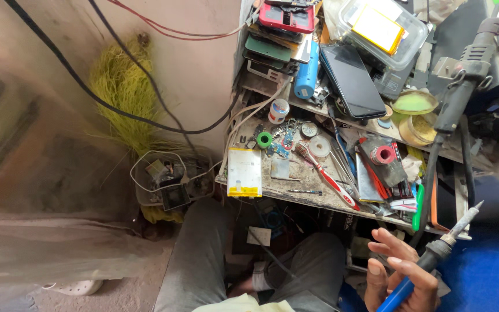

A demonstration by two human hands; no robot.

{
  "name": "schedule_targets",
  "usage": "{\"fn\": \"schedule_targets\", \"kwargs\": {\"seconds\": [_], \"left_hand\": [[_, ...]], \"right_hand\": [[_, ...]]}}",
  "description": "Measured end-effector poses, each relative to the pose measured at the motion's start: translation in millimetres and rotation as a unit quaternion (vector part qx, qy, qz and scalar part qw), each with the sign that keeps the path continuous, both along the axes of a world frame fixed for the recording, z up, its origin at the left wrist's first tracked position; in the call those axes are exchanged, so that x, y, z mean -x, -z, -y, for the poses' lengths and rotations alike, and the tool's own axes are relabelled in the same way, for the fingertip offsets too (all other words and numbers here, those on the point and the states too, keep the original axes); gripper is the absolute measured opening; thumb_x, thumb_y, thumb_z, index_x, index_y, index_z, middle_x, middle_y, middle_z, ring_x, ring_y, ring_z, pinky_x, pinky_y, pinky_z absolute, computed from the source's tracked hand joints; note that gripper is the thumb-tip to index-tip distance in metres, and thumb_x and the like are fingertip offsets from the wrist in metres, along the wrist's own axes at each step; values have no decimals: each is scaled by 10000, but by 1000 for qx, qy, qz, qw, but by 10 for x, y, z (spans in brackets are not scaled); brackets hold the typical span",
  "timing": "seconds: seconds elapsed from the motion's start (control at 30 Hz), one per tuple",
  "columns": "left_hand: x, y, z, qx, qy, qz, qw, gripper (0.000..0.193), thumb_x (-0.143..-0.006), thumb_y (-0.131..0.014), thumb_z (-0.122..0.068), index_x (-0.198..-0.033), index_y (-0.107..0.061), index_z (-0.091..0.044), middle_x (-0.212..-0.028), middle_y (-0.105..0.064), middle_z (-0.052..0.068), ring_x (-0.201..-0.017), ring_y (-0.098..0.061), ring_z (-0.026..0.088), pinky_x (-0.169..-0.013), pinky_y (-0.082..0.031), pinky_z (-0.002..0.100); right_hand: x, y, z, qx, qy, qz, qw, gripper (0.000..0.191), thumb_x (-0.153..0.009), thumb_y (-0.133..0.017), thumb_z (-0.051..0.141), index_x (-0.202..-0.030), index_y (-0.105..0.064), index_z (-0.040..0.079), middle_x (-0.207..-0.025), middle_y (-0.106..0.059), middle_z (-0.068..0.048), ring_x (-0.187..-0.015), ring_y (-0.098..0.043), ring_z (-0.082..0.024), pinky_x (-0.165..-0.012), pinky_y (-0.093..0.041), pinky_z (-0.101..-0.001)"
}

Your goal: The person uses a soldering iron and tweezers to apply solder to small electronic components on a cluttered workbench. They handle a battery pack and other parts, repeatedly applying heat and solder to specific points.

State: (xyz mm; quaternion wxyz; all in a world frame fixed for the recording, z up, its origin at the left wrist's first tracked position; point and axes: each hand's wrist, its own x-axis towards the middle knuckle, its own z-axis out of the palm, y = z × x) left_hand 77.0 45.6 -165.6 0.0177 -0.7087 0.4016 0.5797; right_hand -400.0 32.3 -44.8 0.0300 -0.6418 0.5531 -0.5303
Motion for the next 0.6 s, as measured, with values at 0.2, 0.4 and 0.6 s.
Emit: {"fn": "schedule_targets", "kwargs": {"seconds": [0.2, 0.4, 0.6], "left_hand": [[156, -104, 239, -12, 3, 6, 1000, 420, -949, -655, -260, -1306, -655, -40, -1119, -751, 122, -923, -707, 178, -789, -603, 348], [92, 63, 381, -22, 33, -1, 999, 425, -950, -643, -258, -1306, -649, -25, -1115, -752, 134, -903, -708, 179, -768, -609, 347], [478, -49, 863, 156, -55, -272, 948, 431, -952, -630, -256, -1306, -643, -11, -1111, -753, 147, -882, -708, 180, -747, -614, 346]], "right_hand": [[11, 136, 70, 26, -50, 44, 997, 327, -1010, -622, 167, -1230, -393, 90, -1257, -629, -302, -1143, -686, -348, -868, -641, -405], [-115, 233, 179, 82, -66, 89, 990, 382, -1084, -494, 388, -1315, -413, 95, -1206, -672, -293, -1063, -732, -315, -839, -634, -389], [-194, 199, 56, 60, -73, 95, 991, 378, -1117, -482, 370, -1296, -408, 46, -1175, -659, -309, -1040, -710, -338, -826, -619, -404]]}}
